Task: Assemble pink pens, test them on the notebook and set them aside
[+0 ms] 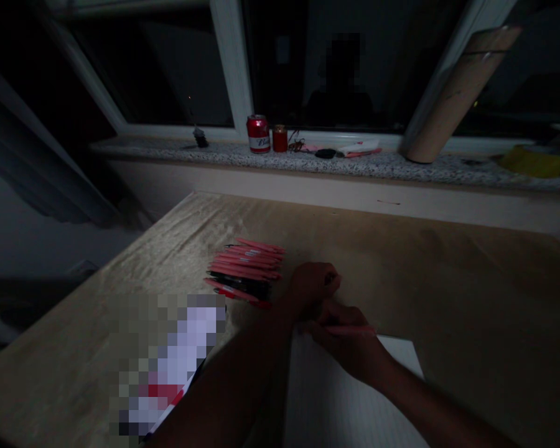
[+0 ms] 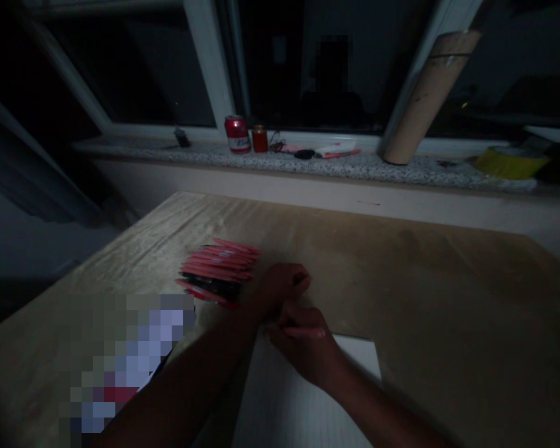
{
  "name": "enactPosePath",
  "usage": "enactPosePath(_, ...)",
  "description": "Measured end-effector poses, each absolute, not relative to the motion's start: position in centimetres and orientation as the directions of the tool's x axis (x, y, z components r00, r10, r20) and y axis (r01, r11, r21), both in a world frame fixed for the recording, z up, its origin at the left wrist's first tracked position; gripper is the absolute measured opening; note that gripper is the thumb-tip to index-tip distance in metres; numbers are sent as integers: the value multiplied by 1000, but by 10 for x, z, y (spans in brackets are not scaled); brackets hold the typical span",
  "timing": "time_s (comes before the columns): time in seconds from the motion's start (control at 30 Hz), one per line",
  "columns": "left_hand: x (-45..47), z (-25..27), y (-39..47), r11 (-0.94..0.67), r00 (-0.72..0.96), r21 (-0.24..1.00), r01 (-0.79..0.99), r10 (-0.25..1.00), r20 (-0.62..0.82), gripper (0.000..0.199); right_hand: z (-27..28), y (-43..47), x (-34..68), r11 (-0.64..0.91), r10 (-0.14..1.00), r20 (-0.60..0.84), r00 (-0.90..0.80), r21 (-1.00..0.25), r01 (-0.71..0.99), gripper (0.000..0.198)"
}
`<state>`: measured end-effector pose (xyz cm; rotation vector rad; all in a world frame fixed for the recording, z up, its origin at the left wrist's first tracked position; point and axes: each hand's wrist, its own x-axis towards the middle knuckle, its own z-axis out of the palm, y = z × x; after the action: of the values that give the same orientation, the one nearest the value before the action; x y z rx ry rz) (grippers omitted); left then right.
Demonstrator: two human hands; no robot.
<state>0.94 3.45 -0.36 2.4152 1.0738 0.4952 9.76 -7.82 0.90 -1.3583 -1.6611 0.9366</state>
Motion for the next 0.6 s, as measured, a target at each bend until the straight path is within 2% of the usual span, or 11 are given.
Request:
enactPosePath(0.17,9,-1,33,-581,629,552,598,767,125,27,13,-78,97,105,993,66,-102,-893,437,24)
enactPosePath(0.6,9,-4,34,-594,631,545,592,762,144,25,11,-78,98,155,986,112,-126,-895,419,21)
